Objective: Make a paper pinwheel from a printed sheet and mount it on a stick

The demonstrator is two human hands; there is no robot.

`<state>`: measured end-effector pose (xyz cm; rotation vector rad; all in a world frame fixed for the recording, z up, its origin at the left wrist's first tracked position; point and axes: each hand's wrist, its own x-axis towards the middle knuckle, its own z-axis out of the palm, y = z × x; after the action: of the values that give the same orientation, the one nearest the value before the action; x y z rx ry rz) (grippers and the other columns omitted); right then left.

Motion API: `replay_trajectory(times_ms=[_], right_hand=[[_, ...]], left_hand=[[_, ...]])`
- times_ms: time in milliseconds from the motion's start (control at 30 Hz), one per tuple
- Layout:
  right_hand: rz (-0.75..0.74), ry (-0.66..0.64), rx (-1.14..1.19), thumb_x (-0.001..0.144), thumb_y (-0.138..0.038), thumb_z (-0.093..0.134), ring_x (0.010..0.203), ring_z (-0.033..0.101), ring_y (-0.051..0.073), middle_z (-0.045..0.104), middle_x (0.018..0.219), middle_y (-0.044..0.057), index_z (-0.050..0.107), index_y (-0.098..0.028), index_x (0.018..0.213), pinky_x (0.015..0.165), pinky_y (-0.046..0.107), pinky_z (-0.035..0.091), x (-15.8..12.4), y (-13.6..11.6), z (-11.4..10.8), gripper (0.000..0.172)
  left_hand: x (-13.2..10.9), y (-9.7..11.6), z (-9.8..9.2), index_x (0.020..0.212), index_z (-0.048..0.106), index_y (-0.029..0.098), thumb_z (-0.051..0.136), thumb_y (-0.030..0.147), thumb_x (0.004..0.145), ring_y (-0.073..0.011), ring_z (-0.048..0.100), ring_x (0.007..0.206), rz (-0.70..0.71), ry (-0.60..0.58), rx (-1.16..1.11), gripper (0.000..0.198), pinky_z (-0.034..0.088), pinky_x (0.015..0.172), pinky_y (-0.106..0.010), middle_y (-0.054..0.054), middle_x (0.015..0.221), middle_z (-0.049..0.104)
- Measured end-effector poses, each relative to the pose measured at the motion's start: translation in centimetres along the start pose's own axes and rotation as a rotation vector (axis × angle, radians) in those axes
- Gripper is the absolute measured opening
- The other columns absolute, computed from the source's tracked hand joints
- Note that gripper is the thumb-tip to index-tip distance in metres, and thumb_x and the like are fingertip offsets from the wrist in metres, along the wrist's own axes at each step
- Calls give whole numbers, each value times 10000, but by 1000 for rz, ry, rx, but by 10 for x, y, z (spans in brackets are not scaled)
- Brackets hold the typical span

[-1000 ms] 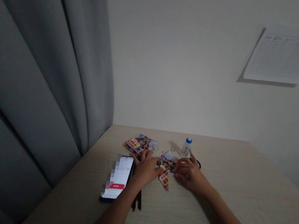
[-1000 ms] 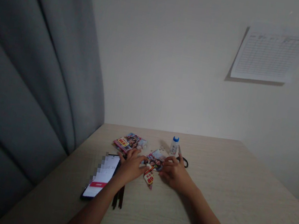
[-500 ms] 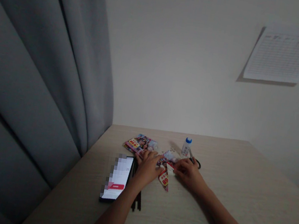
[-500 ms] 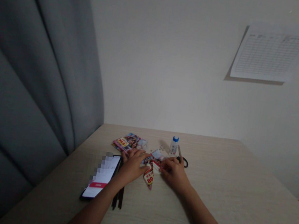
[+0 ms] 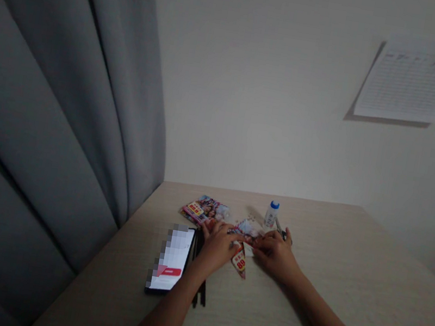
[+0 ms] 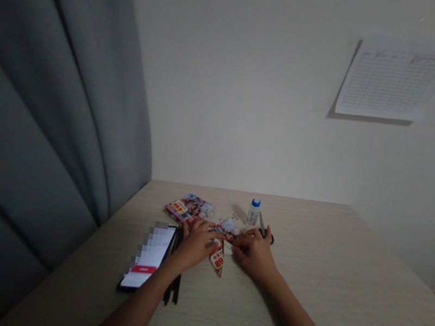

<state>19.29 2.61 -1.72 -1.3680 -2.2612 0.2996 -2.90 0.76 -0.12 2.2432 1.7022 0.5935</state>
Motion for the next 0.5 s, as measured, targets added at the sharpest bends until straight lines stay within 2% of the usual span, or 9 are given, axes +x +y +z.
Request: replay_trajectory(times_ms=[133, 500], right_hand=[[-14, -8, -4, 872, -397, 634, 1110, 583, 253, 767, 996, -6, 764, -388, 977, 1132, 687, -50, -1, 0, 0, 167], [-28, -13, -18, 869, -410, 638, 1112, 576, 277, 776, 995, -5, 772, -377, 931, 1120, 709, -71, 0, 1, 1, 151]], left_hand=[[0, -1, 1, 1136, 715, 460, 588, 341, 924, -330, 305, 1403, 0, -50, 30, 275, -72, 1109, -754, -10, 1422, 531], [-2, -1, 4, 1182, 688, 487, 563, 366, 937, -330, 314, 1404, 6, -53, 80, 300, -80, 1116, -746, -17, 1430, 518]])
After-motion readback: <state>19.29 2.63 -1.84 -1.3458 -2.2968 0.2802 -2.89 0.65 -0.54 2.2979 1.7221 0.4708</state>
